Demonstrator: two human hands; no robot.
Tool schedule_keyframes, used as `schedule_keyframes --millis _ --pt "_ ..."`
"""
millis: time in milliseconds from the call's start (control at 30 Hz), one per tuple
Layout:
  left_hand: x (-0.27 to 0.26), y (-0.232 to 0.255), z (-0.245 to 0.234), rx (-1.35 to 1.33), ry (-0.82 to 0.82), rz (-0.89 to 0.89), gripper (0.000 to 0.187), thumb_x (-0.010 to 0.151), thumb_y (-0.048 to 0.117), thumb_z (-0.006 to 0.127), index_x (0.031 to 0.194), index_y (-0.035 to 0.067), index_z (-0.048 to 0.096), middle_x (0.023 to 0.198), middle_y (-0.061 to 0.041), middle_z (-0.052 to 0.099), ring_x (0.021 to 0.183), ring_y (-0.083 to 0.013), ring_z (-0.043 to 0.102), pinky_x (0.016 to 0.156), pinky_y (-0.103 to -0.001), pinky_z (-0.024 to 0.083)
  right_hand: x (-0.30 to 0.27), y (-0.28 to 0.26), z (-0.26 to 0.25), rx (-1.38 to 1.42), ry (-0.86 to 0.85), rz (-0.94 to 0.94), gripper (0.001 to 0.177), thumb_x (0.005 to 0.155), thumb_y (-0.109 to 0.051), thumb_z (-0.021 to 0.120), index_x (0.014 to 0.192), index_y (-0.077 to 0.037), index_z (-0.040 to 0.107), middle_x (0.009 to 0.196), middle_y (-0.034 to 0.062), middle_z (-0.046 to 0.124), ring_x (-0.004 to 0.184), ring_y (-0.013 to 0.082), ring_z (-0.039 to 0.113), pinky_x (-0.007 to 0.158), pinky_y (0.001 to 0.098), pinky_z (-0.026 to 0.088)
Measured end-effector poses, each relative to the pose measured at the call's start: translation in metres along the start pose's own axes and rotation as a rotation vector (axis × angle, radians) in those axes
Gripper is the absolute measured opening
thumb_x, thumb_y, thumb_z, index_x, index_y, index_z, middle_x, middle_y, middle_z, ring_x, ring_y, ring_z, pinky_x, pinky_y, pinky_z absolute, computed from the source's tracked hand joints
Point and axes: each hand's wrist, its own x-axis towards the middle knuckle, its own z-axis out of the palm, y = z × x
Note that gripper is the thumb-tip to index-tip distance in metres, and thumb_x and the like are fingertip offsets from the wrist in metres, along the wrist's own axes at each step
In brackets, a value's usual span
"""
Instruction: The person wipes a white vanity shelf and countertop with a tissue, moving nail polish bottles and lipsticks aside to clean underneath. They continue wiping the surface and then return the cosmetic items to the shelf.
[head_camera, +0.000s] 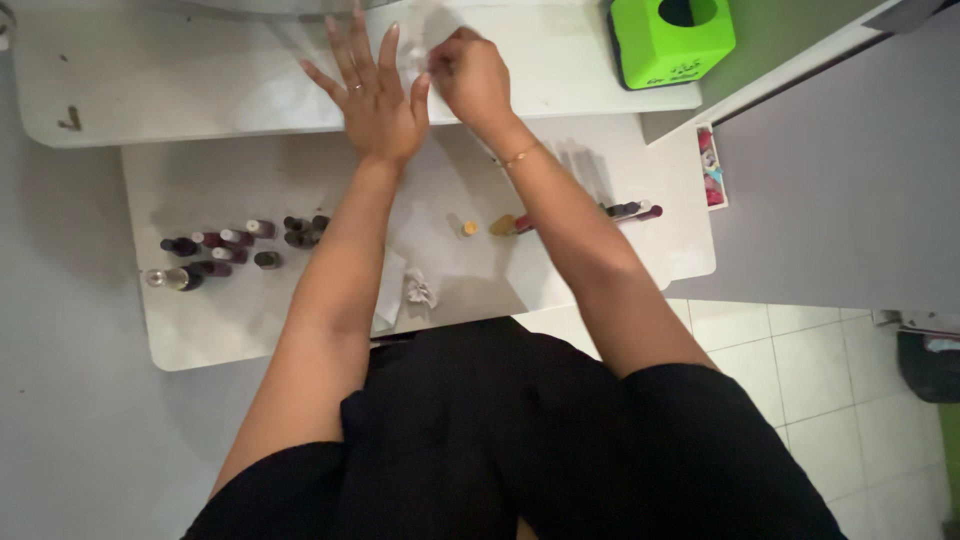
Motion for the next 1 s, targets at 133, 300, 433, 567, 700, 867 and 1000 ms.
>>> schedule_keyframes --millis 133,300,433,567,700,867,1000 --pt "0.002 0.002 -0.002 0.030 -0.072 -0.012 0.065 0.117 0.063 0.032 0.168 0.026 0.016 0.175 -0.009 0.003 0.162 -0.0366 -0.002 0.122 -0.076 -0.008 0.013 0.046 -0.048 -0.162 0.134 -0.049 0.006 0.077 -0.011 0.076 0.082 -0.007 0.077 0.092 0.0109 0.074 0.084 0.0318 0.070 0.076 0.0434 0.055" --pt "0.002 0.003 -0.002 0.065 -0.043 0.021 0.068 0.117 0.066 0.029 0.170 0.026 0.013 0.176 -0.010 0.000 0.162 -0.0352 -0.004 0.122 -0.076 -0.008 0.025 0.165 -0.106 -0.711 0.154 -0.021 0.006 0.083 -0.007 0.070 0.086 -0.004 0.074 0.093 0.0184 0.072 0.075 0.0369 0.070 0.064 0.0457 0.056" --pt "0.005 0.004 -0.003 0.024 -0.018 -0.002 0.068 0.113 0.064 0.030 0.168 0.027 0.016 0.176 -0.007 0.001 0.163 -0.0328 -0.001 0.123 -0.075 -0.008 0.019 0.178 -0.091 -0.663 0.181 0.016 0.010 0.085 -0.012 0.070 0.082 -0.003 0.074 0.090 0.0203 0.071 0.074 0.0376 0.070 0.062 0.0461 0.056" --pt "0.006 0.007 -0.009 0.021 -0.077 0.011 0.066 0.115 0.064 0.032 0.168 0.027 0.019 0.175 -0.008 0.005 0.162 -0.0348 0.002 0.122 -0.076 -0.008 0.001 0.098 -0.050 -0.416 0.241 -0.106 0.013 0.082 -0.006 0.062 0.080 -0.007 0.075 0.095 0.0152 0.072 0.084 0.0349 0.070 0.073 0.0455 0.057" --pt "0.005 0.008 -0.017 0.011 -0.334 -0.073 0.068 0.113 0.065 0.031 0.167 0.026 0.021 0.174 -0.011 0.009 0.161 -0.0371 0.005 0.121 -0.076 -0.005 -0.032 -0.005 -0.009 -0.221 -0.025 -0.100 0.013 0.085 -0.007 0.061 0.082 -0.005 0.074 0.094 0.0169 0.068 0.081 0.0385 0.067 0.070 0.0471 0.053" --pt "0.013 0.008 -0.023 -0.027 -0.045 0.011 0.065 0.115 0.063 0.029 0.168 0.026 0.020 0.175 -0.009 0.006 0.162 -0.0349 0.003 0.123 -0.076 -0.007 -0.022 -0.008 -0.051 -0.141 -0.073 -0.060 0.010 0.082 -0.015 0.070 0.083 -0.008 0.077 0.093 0.0125 0.070 0.084 0.0362 0.069 0.073 0.0455 0.054" --pt "0.012 0.010 -0.022 0.047 -0.320 -0.064 0.066 0.110 0.063 0.025 0.166 0.027 0.024 0.172 -0.008 0.011 0.160 -0.0350 0.008 0.120 -0.075 -0.005 -0.012 0.056 -0.124 -0.631 0.013 0.118 0.024 0.079 -0.028 0.081 0.077 -0.006 0.074 0.082 0.0151 0.070 0.082 0.0383 0.067 0.071 0.0468 0.053"
